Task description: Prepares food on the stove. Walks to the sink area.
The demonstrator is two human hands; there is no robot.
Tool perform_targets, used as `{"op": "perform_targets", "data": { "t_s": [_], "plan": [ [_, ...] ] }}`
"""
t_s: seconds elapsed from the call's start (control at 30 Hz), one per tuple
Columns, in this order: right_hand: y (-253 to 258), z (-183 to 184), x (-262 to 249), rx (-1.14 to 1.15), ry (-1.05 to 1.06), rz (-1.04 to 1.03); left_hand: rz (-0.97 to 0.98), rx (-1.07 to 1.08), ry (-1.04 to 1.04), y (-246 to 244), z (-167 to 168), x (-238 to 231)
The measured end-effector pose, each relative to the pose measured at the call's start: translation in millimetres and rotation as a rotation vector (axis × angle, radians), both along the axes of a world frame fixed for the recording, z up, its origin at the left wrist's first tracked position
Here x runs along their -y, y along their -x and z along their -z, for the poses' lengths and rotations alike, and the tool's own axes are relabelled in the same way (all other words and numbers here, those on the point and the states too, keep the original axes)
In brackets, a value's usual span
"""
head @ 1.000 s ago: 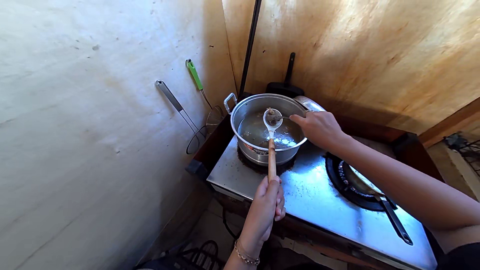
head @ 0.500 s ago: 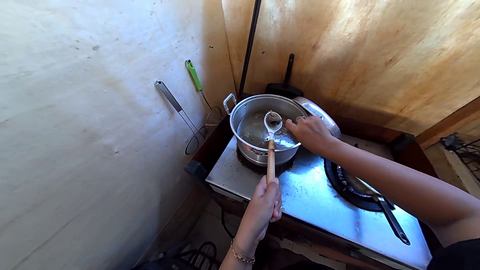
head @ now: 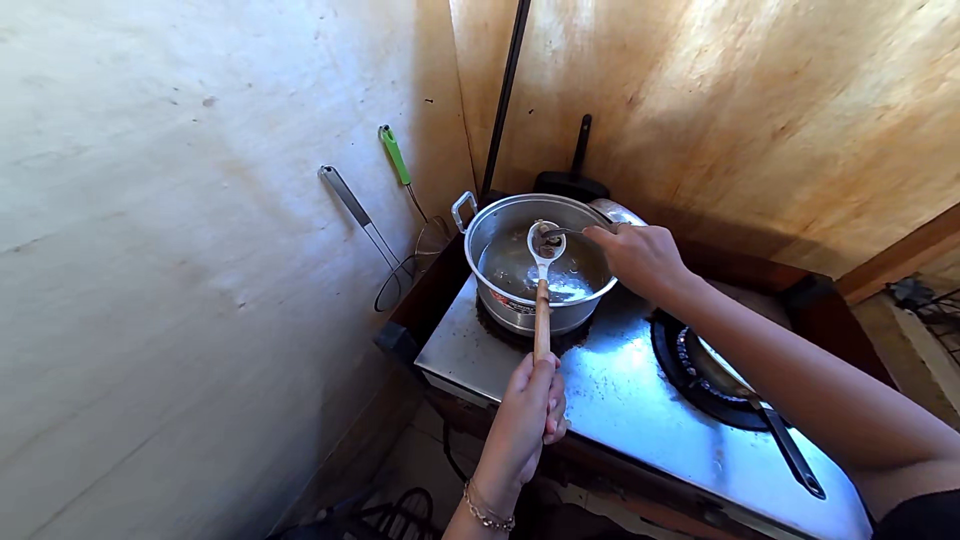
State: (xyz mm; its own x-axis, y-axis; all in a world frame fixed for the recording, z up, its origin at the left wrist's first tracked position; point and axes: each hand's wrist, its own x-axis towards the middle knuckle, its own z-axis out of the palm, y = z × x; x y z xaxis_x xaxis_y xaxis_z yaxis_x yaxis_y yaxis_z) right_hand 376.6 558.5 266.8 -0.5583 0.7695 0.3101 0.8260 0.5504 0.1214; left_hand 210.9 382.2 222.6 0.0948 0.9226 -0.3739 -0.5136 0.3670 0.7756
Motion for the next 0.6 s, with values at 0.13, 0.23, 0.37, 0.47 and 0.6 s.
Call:
{"op": "perform_targets", "data": {
  "t_s": [0.13, 0.23, 0.37, 0.47, 0.6],
  "plan": [
    [6.0, -1.5, 2.2, 0.074, 0.063, 0.022, -0.002, -0.006, 0.008, 0.5, 1.7, 0.5],
    [4.9, -0.8, 1.8, 0.062, 0.028, -0.005, -0.007, -0.011, 0.018, 0.8, 2.1, 0.8],
    [6.8, -0.2, 2.5, 0.013, -0.049, -0.041, -0.007, -0.011, 0.013, 2.0, 2.3, 1.1],
    [10.7, 3.5, 2.2, 0.045, -0.021, -0.033, -0.005, -0.018, 0.016, 2.1, 2.4, 0.4],
    [12.6, 6.4, 1.1, 0.079, -0.008, -0.055, 0.007, -0.059, 0.01, 3.1, 3.7, -0.4]
  ]
}}
